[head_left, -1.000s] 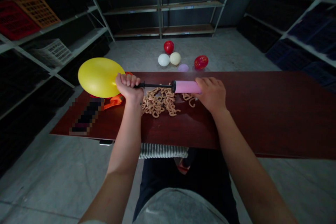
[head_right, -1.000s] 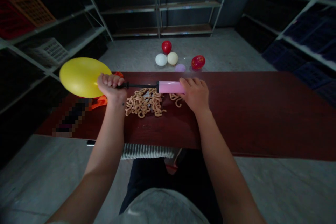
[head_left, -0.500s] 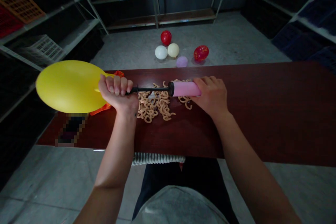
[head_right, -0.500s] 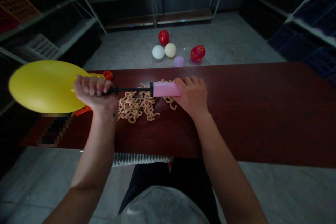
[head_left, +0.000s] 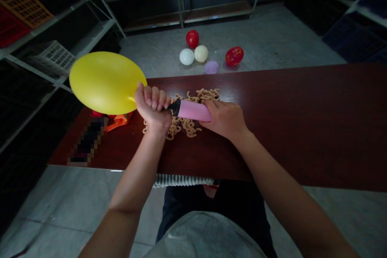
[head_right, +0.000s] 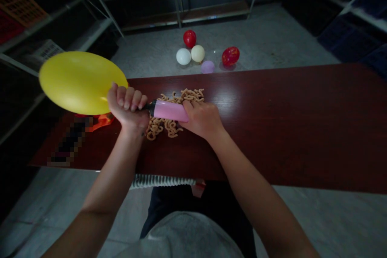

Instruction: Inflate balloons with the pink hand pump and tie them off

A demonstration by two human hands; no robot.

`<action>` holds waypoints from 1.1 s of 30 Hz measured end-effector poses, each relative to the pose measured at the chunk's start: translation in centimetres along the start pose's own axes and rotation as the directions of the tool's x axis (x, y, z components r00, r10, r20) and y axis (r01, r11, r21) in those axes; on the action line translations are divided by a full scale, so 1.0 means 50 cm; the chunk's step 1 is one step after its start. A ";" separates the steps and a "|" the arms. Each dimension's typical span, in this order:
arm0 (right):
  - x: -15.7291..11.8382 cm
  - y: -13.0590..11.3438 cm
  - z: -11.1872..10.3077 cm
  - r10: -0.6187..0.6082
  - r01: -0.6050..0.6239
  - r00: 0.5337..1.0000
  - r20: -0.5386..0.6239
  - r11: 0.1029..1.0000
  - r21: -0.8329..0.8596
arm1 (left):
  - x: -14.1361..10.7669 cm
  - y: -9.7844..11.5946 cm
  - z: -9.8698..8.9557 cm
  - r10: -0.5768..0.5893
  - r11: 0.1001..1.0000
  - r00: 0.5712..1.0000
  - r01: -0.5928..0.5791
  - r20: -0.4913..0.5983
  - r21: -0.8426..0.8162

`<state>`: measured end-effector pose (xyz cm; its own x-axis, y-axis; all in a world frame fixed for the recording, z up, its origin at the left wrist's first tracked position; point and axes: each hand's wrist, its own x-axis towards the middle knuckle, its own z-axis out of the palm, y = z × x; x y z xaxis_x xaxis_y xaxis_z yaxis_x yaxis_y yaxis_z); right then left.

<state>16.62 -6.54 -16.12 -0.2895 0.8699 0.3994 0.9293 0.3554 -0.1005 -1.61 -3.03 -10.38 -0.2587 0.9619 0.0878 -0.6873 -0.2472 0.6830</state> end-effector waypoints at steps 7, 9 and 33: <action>0.025 -0.007 0.000 -0.024 0.029 0.991 -0.130 0.999 0.038 | 0.025 0.026 -0.011 0.039 0.997 0.999 -0.039 -0.011 -0.062; 0.027 -0.009 0.002 -0.030 0.035 0.990 -0.138 0.999 0.032 | 0.031 0.032 -0.019 0.069 0.996 0.997 -0.069 -0.016 -0.049; 0.000 0.084 -0.015 0.135 -0.157 0.972 -0.193 0.982 -0.105 | 0.030 0.111 -0.044 0.258 0.953 0.966 -0.256 -0.005 -0.164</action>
<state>20.71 -5.32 -15.85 -0.1114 0.8272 0.5507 0.9822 0.1761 -0.0659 -7.33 -3.19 -8.05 -0.4310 0.8648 0.2576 -0.7002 -0.5006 0.5091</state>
